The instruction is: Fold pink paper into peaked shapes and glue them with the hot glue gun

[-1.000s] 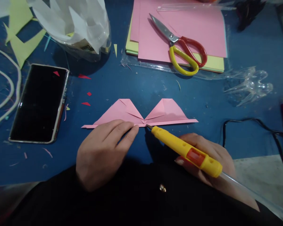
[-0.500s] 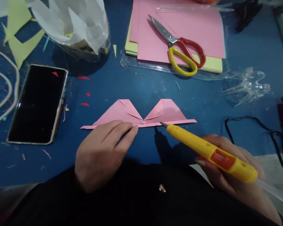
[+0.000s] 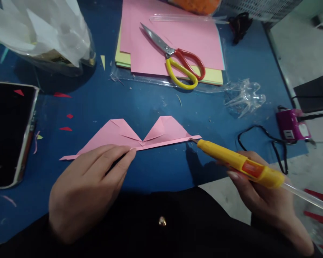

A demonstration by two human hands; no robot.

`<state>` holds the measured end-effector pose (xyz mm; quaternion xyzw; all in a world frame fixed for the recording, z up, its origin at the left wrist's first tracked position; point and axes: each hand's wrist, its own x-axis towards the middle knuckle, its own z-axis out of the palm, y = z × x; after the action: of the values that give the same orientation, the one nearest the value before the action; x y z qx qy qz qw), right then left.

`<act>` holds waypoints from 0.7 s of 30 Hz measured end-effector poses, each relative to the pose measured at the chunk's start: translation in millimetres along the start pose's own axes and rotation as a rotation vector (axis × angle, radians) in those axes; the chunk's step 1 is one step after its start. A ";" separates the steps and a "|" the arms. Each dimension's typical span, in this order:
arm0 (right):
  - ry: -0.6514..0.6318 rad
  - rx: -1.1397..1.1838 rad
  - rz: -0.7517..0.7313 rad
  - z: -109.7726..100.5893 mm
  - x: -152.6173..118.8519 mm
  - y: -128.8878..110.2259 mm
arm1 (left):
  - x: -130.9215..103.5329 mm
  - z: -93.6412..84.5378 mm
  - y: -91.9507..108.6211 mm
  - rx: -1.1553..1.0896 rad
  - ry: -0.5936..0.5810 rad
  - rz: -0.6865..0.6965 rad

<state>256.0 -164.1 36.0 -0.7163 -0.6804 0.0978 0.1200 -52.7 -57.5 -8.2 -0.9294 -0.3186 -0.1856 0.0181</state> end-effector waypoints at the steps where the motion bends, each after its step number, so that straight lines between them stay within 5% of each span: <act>1: 0.004 -0.001 -0.013 0.1 0.4 0.0 | -0.3 0.4 -0.9 -0.005 -0.003 0.003; 21: -0.028 0.008 -0.052 4.5 3.5 -2.0 | -14.6 11.8 -15.6 -0.065 -0.045 0.025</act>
<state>252.9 -160.4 32.5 -0.6966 -0.6999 0.1074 0.1158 -68.7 -51.8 -25.7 -0.9373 -0.3010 -0.1746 -0.0171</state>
